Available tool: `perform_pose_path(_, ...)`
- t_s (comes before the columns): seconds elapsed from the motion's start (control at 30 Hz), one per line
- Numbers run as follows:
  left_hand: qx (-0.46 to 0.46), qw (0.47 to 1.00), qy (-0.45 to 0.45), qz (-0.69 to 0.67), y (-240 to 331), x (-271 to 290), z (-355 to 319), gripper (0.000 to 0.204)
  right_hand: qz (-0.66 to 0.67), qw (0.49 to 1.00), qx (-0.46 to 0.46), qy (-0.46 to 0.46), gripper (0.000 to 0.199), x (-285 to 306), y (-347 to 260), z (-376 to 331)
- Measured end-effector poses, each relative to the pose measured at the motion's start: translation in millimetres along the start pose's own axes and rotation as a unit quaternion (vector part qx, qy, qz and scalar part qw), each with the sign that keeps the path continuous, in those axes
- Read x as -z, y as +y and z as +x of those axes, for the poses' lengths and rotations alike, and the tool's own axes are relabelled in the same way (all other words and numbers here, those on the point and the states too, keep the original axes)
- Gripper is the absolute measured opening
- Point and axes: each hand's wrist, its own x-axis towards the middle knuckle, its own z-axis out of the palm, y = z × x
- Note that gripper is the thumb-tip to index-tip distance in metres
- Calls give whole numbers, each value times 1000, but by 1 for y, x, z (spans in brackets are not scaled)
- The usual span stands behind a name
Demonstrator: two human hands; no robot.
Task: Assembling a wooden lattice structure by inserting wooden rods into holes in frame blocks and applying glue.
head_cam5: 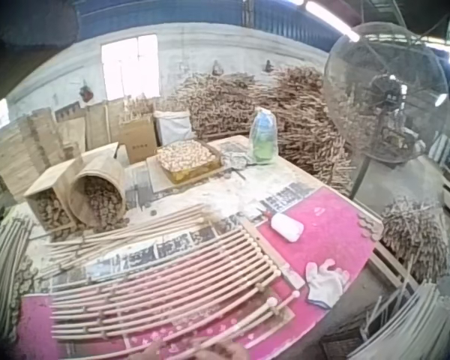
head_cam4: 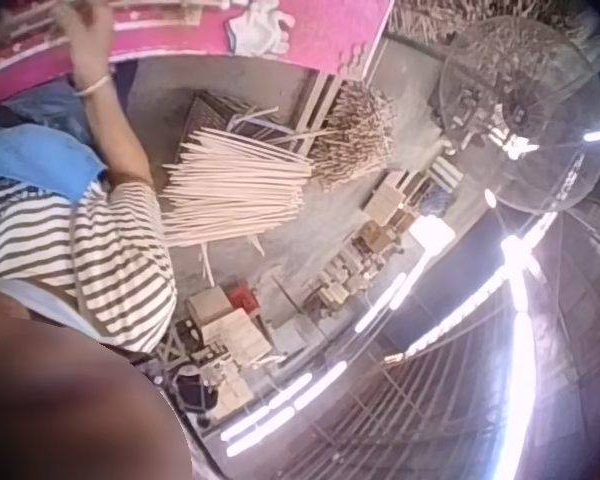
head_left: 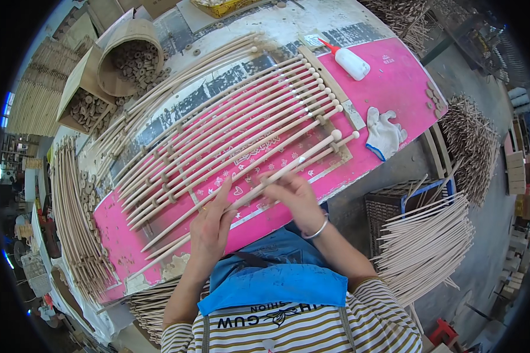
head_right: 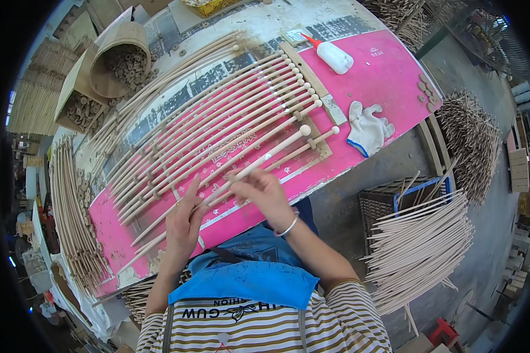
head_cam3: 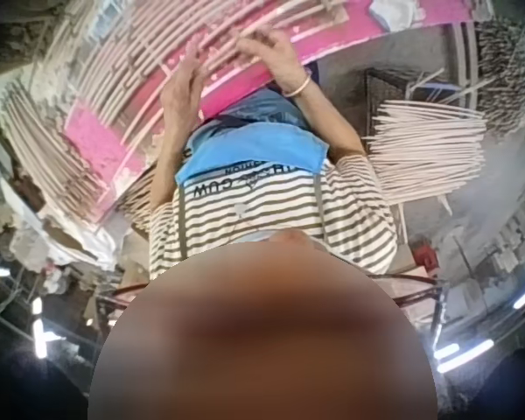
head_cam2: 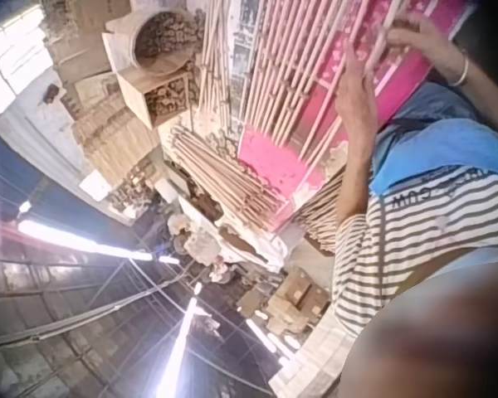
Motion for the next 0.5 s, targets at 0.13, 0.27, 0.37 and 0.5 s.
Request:
perform_pose_path(0.13, 11, 1000, -7, -27, -11, 6, -8, 61, -27, 996, 66, 51, 20, 37, -19, 6)
perform_pose_path(0.27, -40, 999, 13, -17, -10, 3, -6, 42, -55, 994, 74, 64, 21, 39, -31, 5)
perform_pose_path(0.37, -20, 1000, 3, -20, -6, 2, -4, 35, 21, 996, 65, 58, 25, 30, -42, 2)
perform_pose_path(0.5, -21, 1000, 3, -15, -8, 0, -3, 34, 4, 995, 69, 67, 31, 49, -28, 1)
